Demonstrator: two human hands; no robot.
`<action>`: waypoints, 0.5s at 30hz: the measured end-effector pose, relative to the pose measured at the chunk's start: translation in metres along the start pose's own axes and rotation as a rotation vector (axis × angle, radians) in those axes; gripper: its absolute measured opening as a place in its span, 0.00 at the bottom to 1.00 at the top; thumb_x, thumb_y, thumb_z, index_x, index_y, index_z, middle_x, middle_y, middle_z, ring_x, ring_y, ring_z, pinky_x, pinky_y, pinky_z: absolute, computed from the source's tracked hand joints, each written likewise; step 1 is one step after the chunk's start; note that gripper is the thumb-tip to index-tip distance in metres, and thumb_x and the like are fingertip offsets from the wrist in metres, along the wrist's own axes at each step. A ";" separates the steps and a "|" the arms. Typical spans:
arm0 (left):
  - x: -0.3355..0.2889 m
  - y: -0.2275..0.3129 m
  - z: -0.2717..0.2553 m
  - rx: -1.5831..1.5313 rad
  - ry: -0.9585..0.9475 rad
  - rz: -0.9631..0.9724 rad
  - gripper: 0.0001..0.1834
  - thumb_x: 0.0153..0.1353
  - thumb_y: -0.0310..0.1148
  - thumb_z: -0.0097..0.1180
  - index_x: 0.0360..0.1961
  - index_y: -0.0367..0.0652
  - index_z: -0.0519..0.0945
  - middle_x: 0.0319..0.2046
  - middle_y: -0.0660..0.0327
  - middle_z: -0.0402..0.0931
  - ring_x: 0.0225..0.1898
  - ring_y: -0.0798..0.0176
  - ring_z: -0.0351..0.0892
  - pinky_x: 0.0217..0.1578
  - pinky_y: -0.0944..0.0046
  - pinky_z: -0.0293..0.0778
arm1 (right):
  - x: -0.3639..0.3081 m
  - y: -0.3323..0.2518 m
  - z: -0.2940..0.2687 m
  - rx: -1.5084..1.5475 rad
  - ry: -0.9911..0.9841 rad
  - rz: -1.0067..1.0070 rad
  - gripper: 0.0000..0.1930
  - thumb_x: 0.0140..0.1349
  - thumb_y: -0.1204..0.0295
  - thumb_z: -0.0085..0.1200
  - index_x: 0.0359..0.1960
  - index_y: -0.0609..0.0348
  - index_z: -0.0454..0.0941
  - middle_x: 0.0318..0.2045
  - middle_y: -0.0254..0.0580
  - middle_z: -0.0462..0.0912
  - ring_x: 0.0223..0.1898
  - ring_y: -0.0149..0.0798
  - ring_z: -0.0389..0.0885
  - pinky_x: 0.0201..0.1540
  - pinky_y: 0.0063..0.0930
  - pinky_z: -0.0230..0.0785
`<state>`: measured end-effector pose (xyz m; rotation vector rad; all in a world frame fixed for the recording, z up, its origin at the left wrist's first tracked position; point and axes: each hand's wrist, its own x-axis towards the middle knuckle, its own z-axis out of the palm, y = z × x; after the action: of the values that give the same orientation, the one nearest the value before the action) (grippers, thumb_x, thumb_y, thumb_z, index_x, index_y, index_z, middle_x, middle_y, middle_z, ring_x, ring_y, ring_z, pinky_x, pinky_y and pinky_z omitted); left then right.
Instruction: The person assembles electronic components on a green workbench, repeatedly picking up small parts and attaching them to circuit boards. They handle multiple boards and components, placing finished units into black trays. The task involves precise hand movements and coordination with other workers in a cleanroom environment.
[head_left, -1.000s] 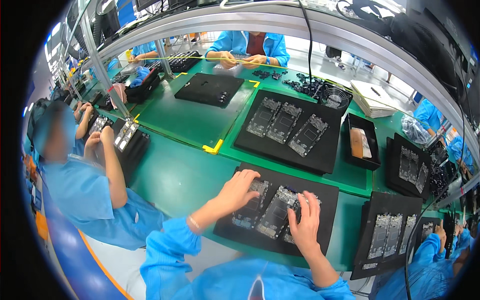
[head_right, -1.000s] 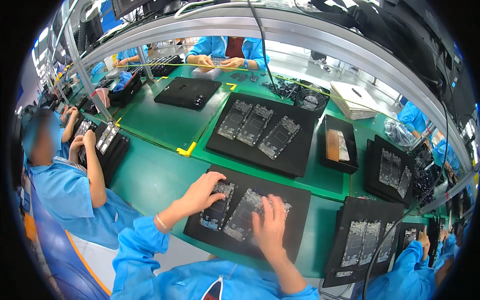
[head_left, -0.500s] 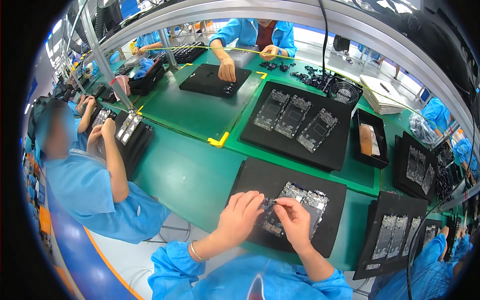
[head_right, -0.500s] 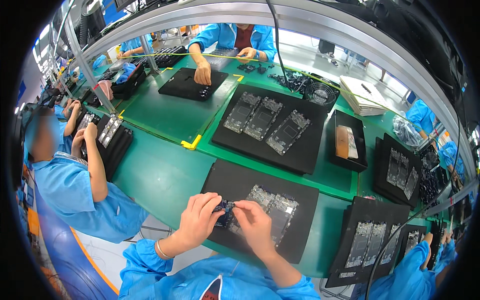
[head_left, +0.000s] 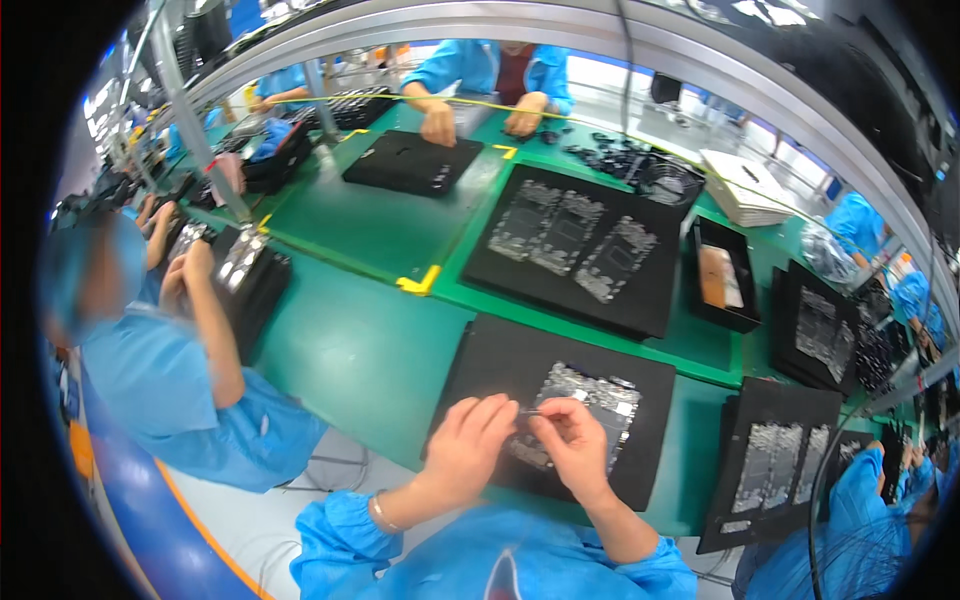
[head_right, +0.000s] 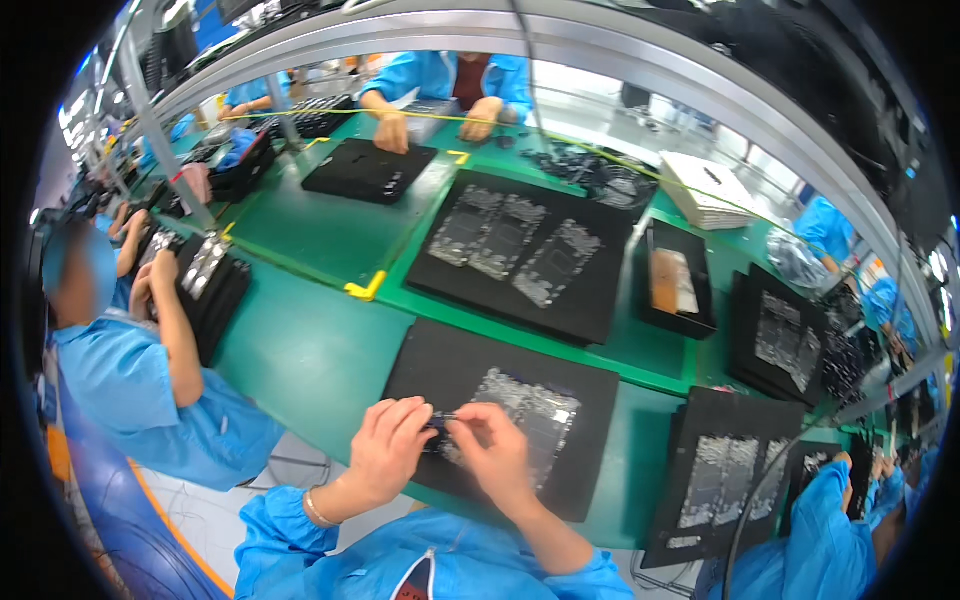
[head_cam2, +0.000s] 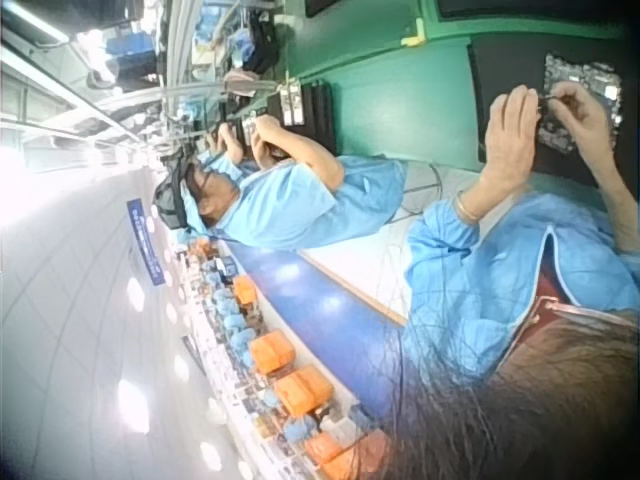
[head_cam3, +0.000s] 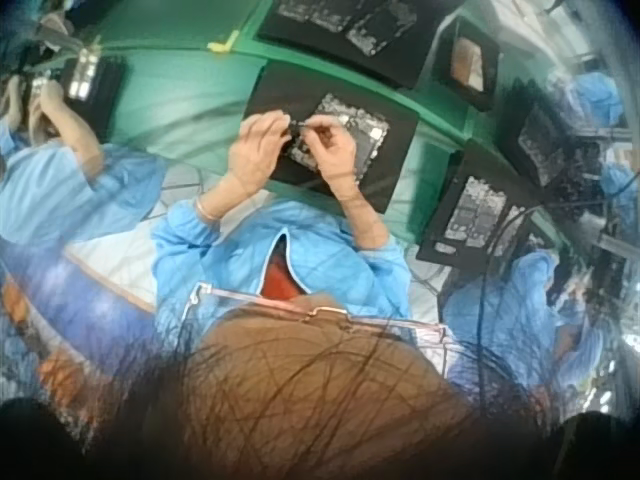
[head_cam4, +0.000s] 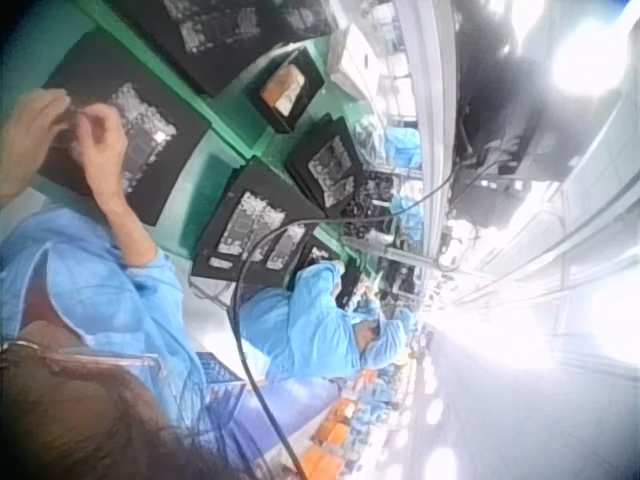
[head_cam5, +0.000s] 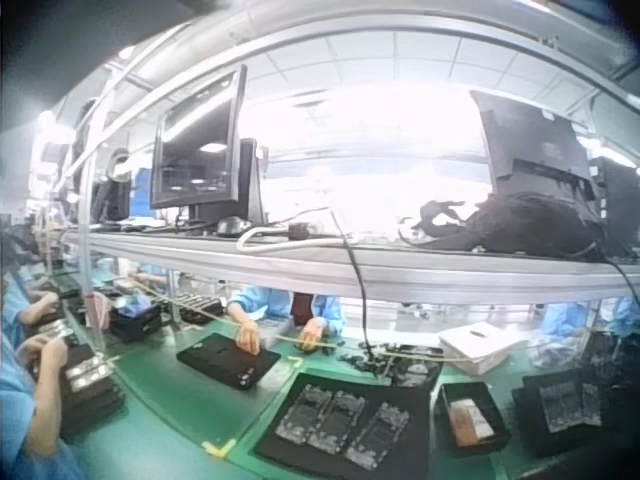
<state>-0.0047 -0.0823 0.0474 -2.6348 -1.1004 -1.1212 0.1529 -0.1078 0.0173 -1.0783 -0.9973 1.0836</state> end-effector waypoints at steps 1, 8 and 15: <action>0.002 0.001 0.003 -0.018 -0.024 -0.006 0.27 0.44 0.25 0.65 0.49 0.41 0.72 0.46 0.56 0.71 0.43 0.50 0.72 0.42 0.56 0.73 | 0.001 -0.005 -0.002 -0.024 -0.024 -0.006 0.07 0.59 0.81 0.54 0.39 0.62 0.73 0.34 0.34 0.77 0.34 0.24 0.76 0.38 0.18 0.71; -0.002 0.000 0.003 -0.016 0.003 0.048 0.23 0.47 0.23 0.62 0.47 0.37 0.72 0.46 0.53 0.71 0.42 0.46 0.71 0.41 0.53 0.71 | 0.010 -0.014 -0.010 -0.148 -0.131 -0.169 0.07 0.59 0.75 0.57 0.36 0.63 0.75 0.33 0.35 0.78 0.38 0.26 0.76 0.44 0.22 0.71; 0.042 -0.031 0.020 -0.215 -0.188 -0.160 0.25 0.46 0.24 0.62 0.48 0.39 0.71 0.47 0.53 0.72 0.47 0.47 0.70 0.46 0.55 0.70 | 0.025 -0.022 -0.019 -0.213 -0.026 0.036 0.13 0.61 0.71 0.56 0.45 0.61 0.73 0.36 0.38 0.78 0.39 0.28 0.78 0.45 0.24 0.71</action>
<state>0.0071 -0.0283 0.0540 -2.9133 -1.3148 -1.0930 0.1798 -0.0896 0.0378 -1.2604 -1.1375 1.0390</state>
